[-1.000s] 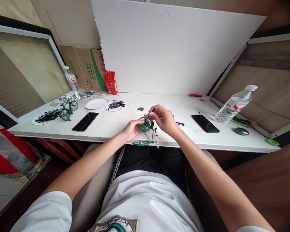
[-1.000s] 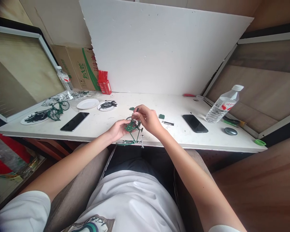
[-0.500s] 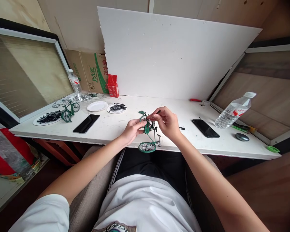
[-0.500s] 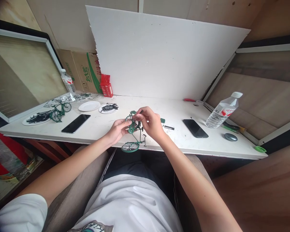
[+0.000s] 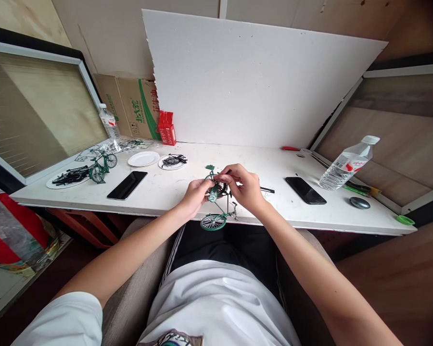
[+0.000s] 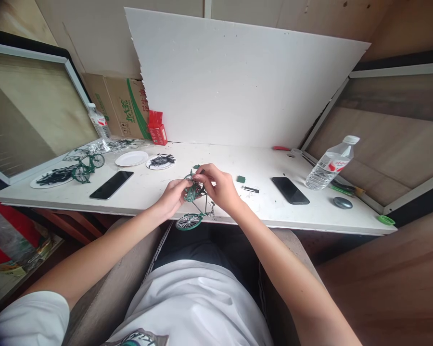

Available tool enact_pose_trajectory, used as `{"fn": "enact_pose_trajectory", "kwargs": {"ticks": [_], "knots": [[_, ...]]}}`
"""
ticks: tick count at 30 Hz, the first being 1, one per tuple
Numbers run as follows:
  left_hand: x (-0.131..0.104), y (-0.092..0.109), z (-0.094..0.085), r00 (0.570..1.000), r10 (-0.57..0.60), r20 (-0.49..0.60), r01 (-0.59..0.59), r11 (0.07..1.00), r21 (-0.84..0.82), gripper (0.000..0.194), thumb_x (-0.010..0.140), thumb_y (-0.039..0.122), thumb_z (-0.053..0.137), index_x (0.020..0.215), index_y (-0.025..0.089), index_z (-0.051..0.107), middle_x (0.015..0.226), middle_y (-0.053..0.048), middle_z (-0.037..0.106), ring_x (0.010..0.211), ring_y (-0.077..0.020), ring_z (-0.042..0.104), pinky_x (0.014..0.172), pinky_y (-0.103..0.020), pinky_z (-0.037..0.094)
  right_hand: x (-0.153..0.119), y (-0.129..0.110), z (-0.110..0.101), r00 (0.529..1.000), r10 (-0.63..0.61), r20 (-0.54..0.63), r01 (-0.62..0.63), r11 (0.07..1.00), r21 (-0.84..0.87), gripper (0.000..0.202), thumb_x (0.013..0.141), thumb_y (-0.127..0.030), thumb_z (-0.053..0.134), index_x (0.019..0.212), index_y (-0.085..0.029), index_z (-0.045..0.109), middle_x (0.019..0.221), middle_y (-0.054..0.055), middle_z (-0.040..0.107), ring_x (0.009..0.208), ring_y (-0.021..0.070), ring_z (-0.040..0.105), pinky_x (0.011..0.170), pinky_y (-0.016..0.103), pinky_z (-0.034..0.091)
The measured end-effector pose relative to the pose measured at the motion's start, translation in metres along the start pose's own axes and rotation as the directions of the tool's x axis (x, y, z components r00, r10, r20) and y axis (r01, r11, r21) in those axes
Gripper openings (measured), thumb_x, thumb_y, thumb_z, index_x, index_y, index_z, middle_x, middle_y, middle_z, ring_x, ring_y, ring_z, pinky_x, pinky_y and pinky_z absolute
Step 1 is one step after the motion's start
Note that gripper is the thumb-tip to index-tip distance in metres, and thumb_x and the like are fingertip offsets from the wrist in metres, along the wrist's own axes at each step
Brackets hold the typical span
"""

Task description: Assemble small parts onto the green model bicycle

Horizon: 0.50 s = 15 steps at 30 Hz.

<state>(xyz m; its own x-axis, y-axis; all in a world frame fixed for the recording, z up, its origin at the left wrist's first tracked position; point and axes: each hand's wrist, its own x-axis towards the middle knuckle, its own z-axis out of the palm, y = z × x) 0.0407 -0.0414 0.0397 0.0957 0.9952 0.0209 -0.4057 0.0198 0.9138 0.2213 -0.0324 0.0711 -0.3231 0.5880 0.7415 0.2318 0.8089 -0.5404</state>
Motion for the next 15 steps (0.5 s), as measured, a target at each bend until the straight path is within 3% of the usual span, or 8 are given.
{"fn": "enact_pose_trajectory", "kwargs": {"ticks": [6,15], "knots": [[-0.0035,0.0028,0.0017,1.000,0.017,0.015,-0.017,1.000,-0.004,0.035,0.071,0.041,0.091,0.080,0.015,0.071,0.079,-0.004,0.069,0.076,-0.0167,0.065,0.070,-0.029,0.053,-0.0013,-0.0001,0.0008,1.000,-0.002,-0.006,0.001,0.999,-0.035,0.023,0.110,-0.050,0.061,0.110,-0.028,0.067,0.097,0.005,0.080,0.088,0.0227,0.080,0.081,0.039,0.068],[-0.0049,0.0019,0.0038,0.997,0.067,0.040,-0.068,0.998,0.008,0.039,0.074,0.046,0.091,0.086,0.013,0.073,0.080,-0.004,0.071,0.076,-0.0173,0.068,0.077,-0.033,0.057,-0.0034,0.0018,0.0033,0.999,-0.027,-0.032,0.024,0.996,-0.081,0.020,0.111,-0.046,0.059,0.109,-0.028,0.067,0.098,0.005,0.082,0.089,0.0227,0.081,0.075,0.037,0.065]]}}
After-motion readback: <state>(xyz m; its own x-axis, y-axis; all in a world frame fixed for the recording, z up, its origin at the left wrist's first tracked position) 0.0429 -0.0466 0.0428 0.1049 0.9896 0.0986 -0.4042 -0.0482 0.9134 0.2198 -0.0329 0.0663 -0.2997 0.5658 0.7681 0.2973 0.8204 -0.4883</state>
